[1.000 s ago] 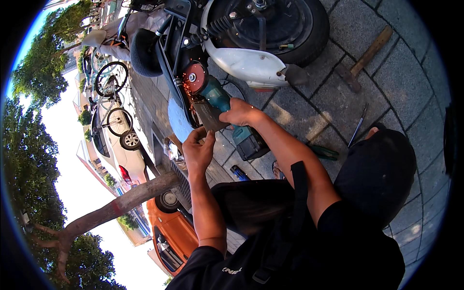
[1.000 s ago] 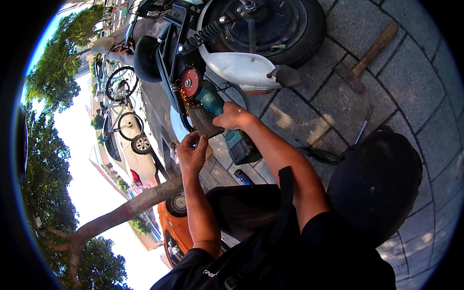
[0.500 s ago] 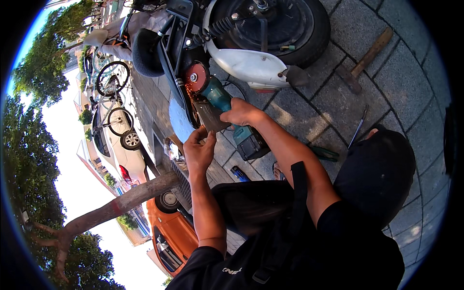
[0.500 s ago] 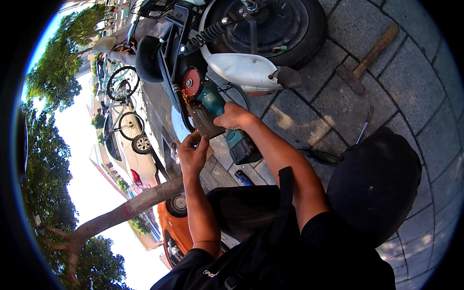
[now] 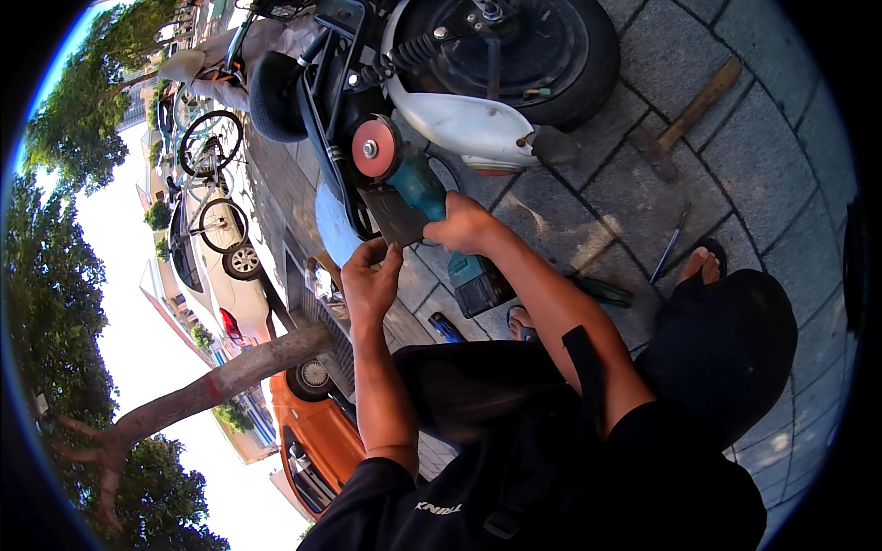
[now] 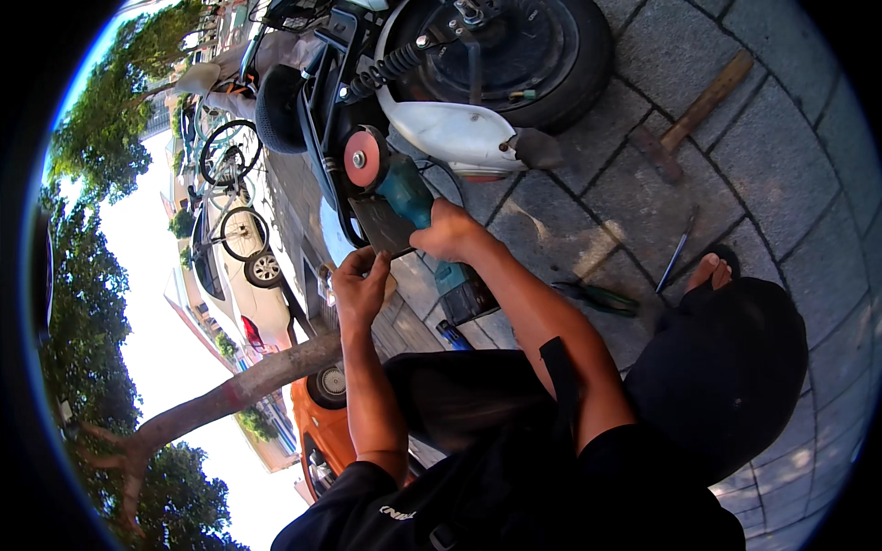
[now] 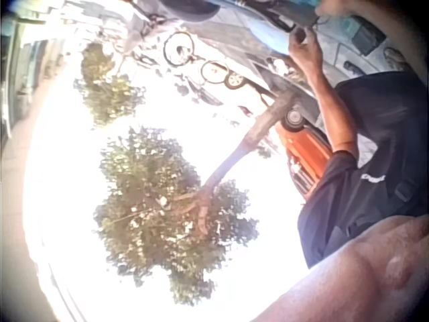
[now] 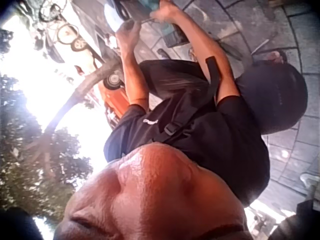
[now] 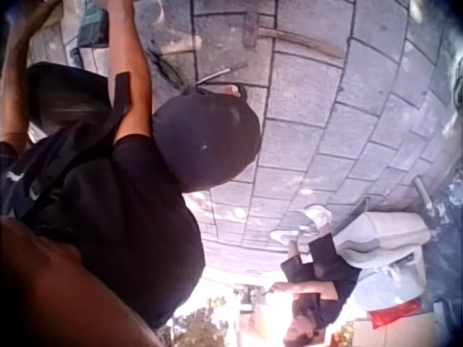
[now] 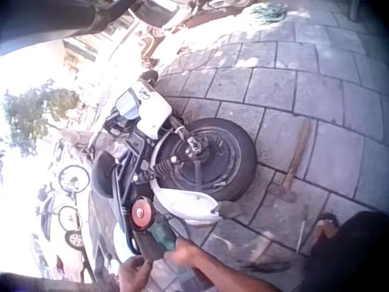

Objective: The person uses a handheld angle grinder to smooth a metal bracket on a white scooter, then uses a hammer and punch to adjust a rear wheel component, and finally uses a screwdriver to tighten fasteners on the rear fender area.

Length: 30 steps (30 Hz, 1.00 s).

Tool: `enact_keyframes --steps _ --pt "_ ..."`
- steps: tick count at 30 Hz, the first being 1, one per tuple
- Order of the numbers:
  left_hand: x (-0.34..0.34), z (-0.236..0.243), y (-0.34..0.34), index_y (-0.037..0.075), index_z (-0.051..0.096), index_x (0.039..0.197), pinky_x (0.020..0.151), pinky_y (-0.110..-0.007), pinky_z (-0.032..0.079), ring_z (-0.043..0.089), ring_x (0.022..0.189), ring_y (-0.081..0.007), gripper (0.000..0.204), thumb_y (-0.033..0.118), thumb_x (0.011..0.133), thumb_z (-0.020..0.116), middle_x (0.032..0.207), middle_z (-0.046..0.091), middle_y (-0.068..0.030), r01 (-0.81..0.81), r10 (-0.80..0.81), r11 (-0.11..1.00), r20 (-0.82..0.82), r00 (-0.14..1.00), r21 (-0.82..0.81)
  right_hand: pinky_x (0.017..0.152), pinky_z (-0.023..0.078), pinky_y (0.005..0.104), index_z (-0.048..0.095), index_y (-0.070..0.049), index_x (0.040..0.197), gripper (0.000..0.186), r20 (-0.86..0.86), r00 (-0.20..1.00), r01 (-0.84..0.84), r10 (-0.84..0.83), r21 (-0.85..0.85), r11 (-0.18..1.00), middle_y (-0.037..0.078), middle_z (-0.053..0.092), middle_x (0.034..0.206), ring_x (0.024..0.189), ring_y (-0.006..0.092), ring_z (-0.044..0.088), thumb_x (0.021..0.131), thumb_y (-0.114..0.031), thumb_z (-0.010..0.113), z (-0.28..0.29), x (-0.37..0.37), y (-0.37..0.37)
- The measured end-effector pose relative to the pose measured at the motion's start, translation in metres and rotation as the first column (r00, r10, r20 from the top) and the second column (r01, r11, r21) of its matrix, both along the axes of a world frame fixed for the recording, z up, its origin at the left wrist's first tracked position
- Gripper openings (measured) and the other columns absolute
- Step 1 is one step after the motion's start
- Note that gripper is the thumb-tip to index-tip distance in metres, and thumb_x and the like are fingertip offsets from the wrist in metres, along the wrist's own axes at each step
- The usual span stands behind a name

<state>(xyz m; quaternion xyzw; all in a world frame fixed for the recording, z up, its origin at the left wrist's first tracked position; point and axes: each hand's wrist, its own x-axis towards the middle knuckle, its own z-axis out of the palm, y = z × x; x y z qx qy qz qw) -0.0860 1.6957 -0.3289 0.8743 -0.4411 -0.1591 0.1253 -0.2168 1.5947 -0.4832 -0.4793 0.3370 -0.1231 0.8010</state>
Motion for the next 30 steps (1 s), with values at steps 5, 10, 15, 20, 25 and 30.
enact_keyframes --steps 5,10,15,20,25,30 --pt "-0.003 -0.005 0.002 -0.003 0.076 0.101 0.071 -0.026 0.055 0.069 0.08 -0.0085 0.023 0.019 0.099 0.081 0.088 0.077 -0.006 -0.074 0.076 0.996 -0.043 0.996 0.049 0.096 0.057 0.0476 0.058 0.016 0.123 0.066 -0.032 0.979 0.195 -0.202 -0.147 0.97 0.035 0.072 0.109 0.106 0.0485 0.072 0.081 -0.033 0.075 0.036 -0.026 -0.001" --pt "-0.031 0.012 -0.004 -0.003 0.075 0.106 0.078 -0.027 0.055 0.071 0.085 -0.0112 0.033 0.03 0.103 0.078 0.09 0.077 -0.0069 -0.032 0.036 0.999 -0.238 0.971 0.021 0.097 0.057 0.0507 0.056 0.016 0.125 0.067 0.045 0.969 0.246 -0.242 -0.168 0.955 0.039 0.071 0.111 0.11 0.0515 0.071 0.083 -0.032 0.074 0.061 -0.041 -0.024" --pt "-0.063 0.018 -0.022 -0.002 0.057 0.15 0.093 -0.033 0.057 0.07 0.113 -0.0182 0.062 0.043 0.109 0.067 0.123 0.073 -0.0102 -0.211 0.029 0.957 -0.657 0.754 -0.2 0.094 0.057 0.0546 0.054 0.015 0.128 0.063 -0.004 0.978 0.203 -0.211 -0.256 0.945 0.038 0.071 0.108 0.109 0.0521 0.072 0.089 -0.03 0.076 0.106 -0.059 -0.037" --pt "-0.077 0.027 -0.053 -0.004 0.061 0.143 0.089 -0.026 0.054 0.066 0.102 -0.0104 0.054 0.037 0.109 0.07 0.115 0.072 -0.0042 -0.219 -0.02 0.94 -0.681 0.732 -0.263 0.098 0.055 0.0553 0.043 0.01 0.145 0.067 0.002 0.941 0.301 -0.34 -0.471 0.829 0.035 0.066 0.124 0.115 0.0508 0.068 0.098 -0.029 0.071 0.131 -0.064 -0.023" --pt "-0.07 0.023 -0.057 -0.002 0.069 0.127 0.076 -0.024 0.054 0.063 0.087 -0.0063 0.036 0.029 0.11 0.07 0.105 0.071 -0.0003 -0.314 -0.026 0.912 -0.802 0.597 -0.264 0.1 0.054 0.0565 0.031 -0.005 0.166 0.081 0.13 0.927 0.367 -0.351 -0.503 0.783 0.036 0.063 0.133 0.119 0.0509 0.067 0.098 -0.027 0.069 0.138 -0.062 -0.022" --pt "-0.075 0.048 -0.043 -0.003 0.072 0.123 0.08 -0.028 0.058 0.066 0.092 -0.0085 0.031 0.025 0.109 0.07 0.105 0.073 -0.0017 -0.337 -0.005 0.882 -0.722 0.692 -0.329 0.102 0.053 0.0527 0.034 -0.006 0.164 0.082 0.279 0.901 0.431 -0.333 -0.476 0.767 0.033 0.064 0.137 0.122 0.0492 0.067 0.096 -0.027 0.073 0.152 -0.057 -0.015"
